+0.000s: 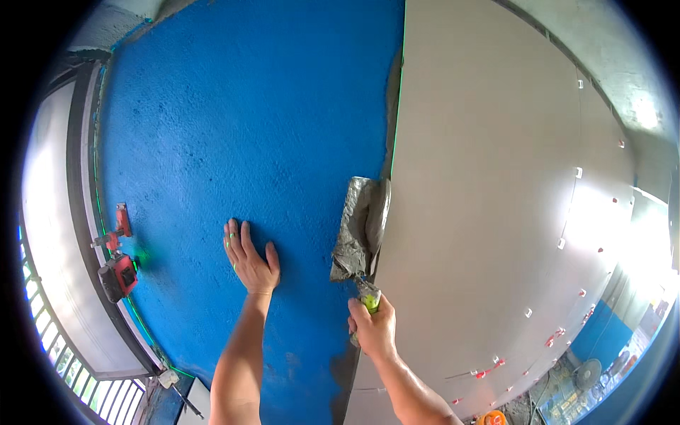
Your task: The person applies adhesive and presses tiles against a wall, using a grout float to spread material and placing spacers between the tiles.
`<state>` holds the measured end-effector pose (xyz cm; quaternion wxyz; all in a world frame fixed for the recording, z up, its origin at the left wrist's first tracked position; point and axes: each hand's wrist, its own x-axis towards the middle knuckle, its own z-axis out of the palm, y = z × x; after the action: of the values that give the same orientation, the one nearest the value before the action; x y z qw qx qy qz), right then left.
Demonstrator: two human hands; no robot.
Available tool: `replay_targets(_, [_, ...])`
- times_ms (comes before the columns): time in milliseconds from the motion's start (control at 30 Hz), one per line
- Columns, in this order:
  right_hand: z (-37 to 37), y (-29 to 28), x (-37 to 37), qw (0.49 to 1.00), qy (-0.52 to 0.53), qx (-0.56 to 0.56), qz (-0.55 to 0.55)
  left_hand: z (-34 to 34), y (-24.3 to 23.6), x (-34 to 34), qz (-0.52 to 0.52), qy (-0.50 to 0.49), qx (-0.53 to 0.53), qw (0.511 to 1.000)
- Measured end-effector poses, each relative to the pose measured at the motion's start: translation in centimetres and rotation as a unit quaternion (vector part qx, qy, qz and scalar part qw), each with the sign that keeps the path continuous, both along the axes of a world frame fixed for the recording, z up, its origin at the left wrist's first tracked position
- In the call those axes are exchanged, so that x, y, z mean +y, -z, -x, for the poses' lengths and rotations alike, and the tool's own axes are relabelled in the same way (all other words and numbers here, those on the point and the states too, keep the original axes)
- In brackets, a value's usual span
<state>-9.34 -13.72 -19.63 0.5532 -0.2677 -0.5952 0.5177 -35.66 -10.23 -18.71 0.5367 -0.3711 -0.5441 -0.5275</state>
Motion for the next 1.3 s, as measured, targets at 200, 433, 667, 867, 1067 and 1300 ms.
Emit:
replay_targets(200, [-1.6, 0.1, -1.2, 0.986, 0.070, -0.103, -0.113, 0.1, -0.4, 0.4, -0.004, 0.011, -0.002, 1.000])
replay_targets(433, [-4.2, -10.3, -1.0, 0.965, -0.075, -0.060, -0.244, 0.3, 0.2, 0.0, 0.007, 0.004, -0.014, 1.000])
replay_targets(667, [-3.6, -29.3, 3.0, 0.939, -0.107, -0.001, -0.327, 0.4, 0.4, 0.0, 0.002, 0.011, -0.002, 1.000])
replay_targets(867, [-4.1, -33.8, 9.1, 0.973, -0.105, 0.064, -0.193, 0.3, 0.4, 0.2, 0.014, 0.017, -0.010, 1.000])
replay_targets(1067, [-3.8, -33.4, 8.3, 0.974, -0.057, 0.130, -0.178, 0.8, 0.5, 0.1, 0.011, 0.017, 0.000, 1.000])
replay_targets(1300, [-3.4, -31.1, 6.0, 0.973, -0.017, 0.093, -0.212, 0.5, 0.5, 0.1, 0.011, 0.028, -0.009, 0.999])
